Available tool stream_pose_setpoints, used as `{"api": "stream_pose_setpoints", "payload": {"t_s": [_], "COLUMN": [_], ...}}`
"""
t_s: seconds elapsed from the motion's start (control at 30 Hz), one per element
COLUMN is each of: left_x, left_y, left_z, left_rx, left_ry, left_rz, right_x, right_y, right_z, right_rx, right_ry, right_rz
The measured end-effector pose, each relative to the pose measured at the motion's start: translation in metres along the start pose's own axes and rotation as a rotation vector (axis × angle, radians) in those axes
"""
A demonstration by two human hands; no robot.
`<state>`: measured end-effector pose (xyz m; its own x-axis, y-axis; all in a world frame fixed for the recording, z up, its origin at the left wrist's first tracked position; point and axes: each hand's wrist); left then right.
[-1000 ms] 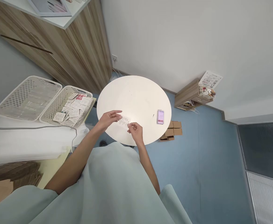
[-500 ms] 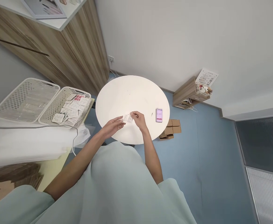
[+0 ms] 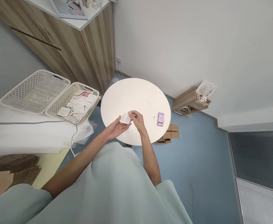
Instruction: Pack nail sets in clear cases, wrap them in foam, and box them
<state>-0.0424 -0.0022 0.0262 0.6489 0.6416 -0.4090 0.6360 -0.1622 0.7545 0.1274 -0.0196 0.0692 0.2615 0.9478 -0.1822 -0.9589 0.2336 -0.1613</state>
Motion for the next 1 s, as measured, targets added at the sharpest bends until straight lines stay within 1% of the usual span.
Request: {"api": "stream_pose_setpoints", "payload": {"t_s": [0.07,0.1,0.27,0.33,0.4,0.5,0.63,0.83,0.9,1.0], "left_x": [-0.001,-0.003,-0.01,-0.011,-0.009,-0.007,-0.005,-0.006,-0.008,-0.013], "left_y": [0.0,0.0,0.003,0.002,-0.003,-0.013,-0.024,-0.026,-0.022,-0.014], "left_z": [-0.003,-0.004,-0.01,-0.011,-0.013,-0.016,-0.02,-0.025,-0.028,-0.035], "left_rx": [0.078,0.13,0.394,0.427,0.388,0.289,0.228,0.127,0.094,0.046], "left_ry": [0.061,0.097,0.255,0.299,0.299,0.24,0.196,0.134,0.108,0.028], "left_rz": [-0.054,-0.087,-0.252,-0.273,-0.276,-0.271,-0.24,-0.188,-0.134,0.002], "right_x": [-0.003,-0.004,-0.012,-0.012,-0.011,-0.007,-0.005,-0.003,-0.002,-0.001], "right_y": [0.006,0.009,0.024,0.026,0.026,0.02,0.014,0.013,0.011,0.008], "right_z": [0.002,0.004,0.008,0.008,0.008,0.008,0.01,0.013,0.014,0.015], "right_rx": [-0.032,-0.047,-0.123,-0.146,-0.165,-0.176,-0.173,-0.121,-0.095,-0.049], "right_ry": [-0.041,-0.054,-0.008,0.006,0.005,-0.008,-0.016,-0.007,-0.008,0.0], "right_rz": [-0.115,-0.151,-0.175,-0.219,-0.271,-0.289,-0.238,-0.194,-0.171,-0.116]}}
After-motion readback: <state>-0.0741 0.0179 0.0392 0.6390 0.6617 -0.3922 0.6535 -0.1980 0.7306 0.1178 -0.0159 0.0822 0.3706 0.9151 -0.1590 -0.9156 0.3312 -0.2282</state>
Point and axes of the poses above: each hand's wrist, its own x-axis towards the middle knuckle, its own y-axis out of the palm, z = x × y, and after that the axes turned 2 degrees about y, right-handed
